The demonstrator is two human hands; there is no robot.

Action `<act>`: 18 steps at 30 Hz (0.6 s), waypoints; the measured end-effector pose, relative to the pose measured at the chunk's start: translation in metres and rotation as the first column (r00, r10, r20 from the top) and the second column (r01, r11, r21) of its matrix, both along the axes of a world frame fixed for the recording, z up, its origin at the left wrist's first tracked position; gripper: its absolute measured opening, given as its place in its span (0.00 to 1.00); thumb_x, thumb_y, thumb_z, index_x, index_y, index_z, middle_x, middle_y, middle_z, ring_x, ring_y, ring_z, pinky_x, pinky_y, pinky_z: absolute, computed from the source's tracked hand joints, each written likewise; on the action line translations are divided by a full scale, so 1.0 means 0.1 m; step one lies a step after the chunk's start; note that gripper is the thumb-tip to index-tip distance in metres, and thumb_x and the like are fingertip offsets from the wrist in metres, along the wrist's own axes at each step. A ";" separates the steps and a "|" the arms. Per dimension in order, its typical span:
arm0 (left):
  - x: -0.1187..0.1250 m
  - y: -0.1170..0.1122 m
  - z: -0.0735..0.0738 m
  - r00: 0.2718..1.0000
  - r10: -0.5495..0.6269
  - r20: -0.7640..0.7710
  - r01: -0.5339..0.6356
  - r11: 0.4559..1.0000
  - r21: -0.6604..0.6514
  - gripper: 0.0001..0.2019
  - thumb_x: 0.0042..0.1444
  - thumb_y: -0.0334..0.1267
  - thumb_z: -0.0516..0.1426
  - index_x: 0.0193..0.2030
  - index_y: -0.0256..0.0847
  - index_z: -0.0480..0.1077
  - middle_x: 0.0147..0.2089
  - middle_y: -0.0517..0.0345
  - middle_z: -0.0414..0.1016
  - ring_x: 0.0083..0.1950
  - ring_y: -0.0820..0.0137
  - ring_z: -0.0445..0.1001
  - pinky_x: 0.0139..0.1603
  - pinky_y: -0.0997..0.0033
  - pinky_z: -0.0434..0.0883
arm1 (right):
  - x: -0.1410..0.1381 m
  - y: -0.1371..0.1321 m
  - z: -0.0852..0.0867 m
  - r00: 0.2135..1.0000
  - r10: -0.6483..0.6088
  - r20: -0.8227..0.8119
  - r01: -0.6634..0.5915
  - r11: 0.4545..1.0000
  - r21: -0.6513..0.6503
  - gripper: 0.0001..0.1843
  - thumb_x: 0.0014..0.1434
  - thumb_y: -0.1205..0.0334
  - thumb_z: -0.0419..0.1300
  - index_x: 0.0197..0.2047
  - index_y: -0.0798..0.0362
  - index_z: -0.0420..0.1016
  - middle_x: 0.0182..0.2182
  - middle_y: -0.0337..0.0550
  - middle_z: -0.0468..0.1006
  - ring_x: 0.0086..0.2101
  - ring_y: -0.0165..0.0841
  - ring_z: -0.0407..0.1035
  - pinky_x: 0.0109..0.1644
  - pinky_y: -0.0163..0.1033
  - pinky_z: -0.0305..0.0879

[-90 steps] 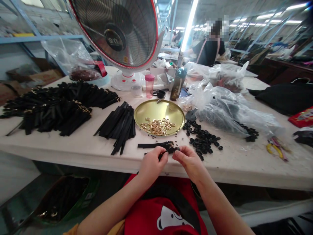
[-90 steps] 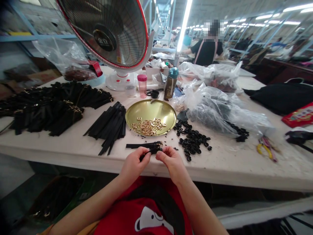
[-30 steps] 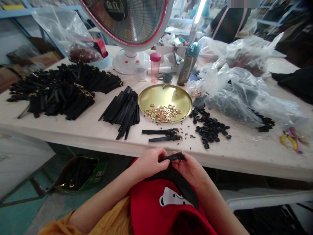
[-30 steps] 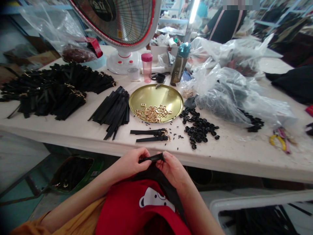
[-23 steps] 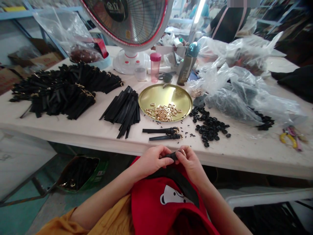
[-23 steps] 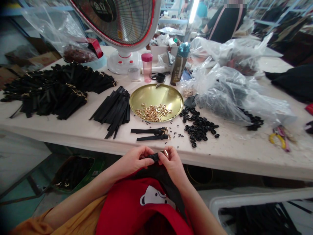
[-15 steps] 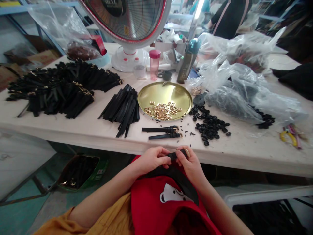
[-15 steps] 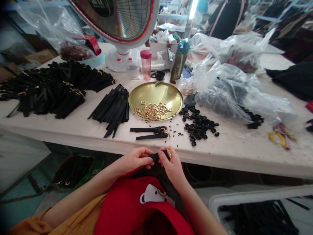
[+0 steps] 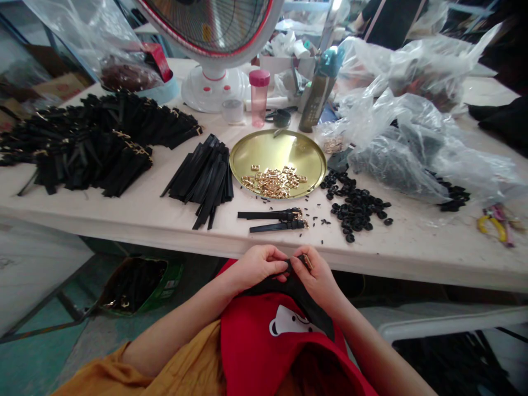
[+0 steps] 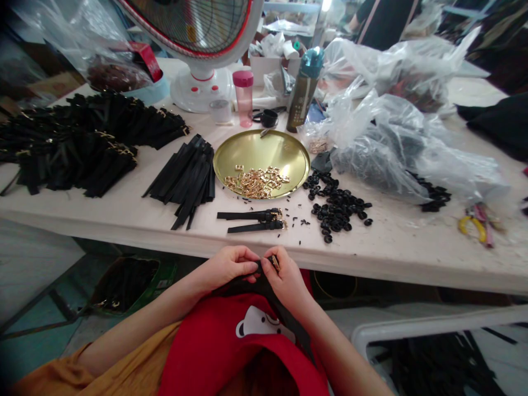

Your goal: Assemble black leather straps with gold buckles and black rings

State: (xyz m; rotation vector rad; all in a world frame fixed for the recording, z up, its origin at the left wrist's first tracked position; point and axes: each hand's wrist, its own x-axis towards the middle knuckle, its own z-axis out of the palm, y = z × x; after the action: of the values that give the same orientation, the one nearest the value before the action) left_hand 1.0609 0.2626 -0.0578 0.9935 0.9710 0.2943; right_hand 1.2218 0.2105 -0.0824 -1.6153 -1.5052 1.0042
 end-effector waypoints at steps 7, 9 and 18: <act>0.04 -0.10 0.01 0.998 -0.022 -0.060 0.024 0.999 0.046 0.08 0.46 0.33 0.57 0.34 0.32 0.69 0.26 0.60 0.72 0.26 0.75 0.71 0.29 0.77 0.65 | 0.09 -0.06 0.07 0.991 0.131 -0.007 -0.131 0.989 -0.070 0.06 0.56 0.58 0.52 0.32 0.51 0.63 0.22 0.35 0.64 0.24 0.28 0.58 0.27 0.35 0.53; 0.05 -0.12 0.01 1.000 0.001 -0.010 0.000 0.999 0.036 0.10 0.45 0.32 0.57 0.37 0.33 0.68 0.29 0.59 0.73 0.29 0.76 0.71 0.34 0.75 0.66 | 0.09 -0.08 0.06 0.995 0.080 -0.055 -0.084 0.994 -0.071 0.07 0.56 0.57 0.52 0.31 0.51 0.62 0.22 0.34 0.63 0.23 0.28 0.57 0.27 0.35 0.53; 0.05 -0.21 -0.03 0.995 0.078 0.065 -0.075 0.996 -0.053 0.12 0.45 0.32 0.58 0.38 0.32 0.65 0.27 0.60 0.71 0.26 0.79 0.70 0.31 0.78 0.65 | 0.08 -0.14 0.08 0.984 0.064 -0.167 -0.076 0.995 -0.064 0.08 0.55 0.56 0.54 0.30 0.51 0.63 0.22 0.34 0.62 0.24 0.27 0.56 0.27 0.34 0.53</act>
State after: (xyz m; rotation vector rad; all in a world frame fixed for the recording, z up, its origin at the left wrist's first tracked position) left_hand 1.0657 0.2419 -0.0611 0.8961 0.9524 0.3633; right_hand 1.2301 0.1964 -0.0742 -1.4958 -1.4374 1.2112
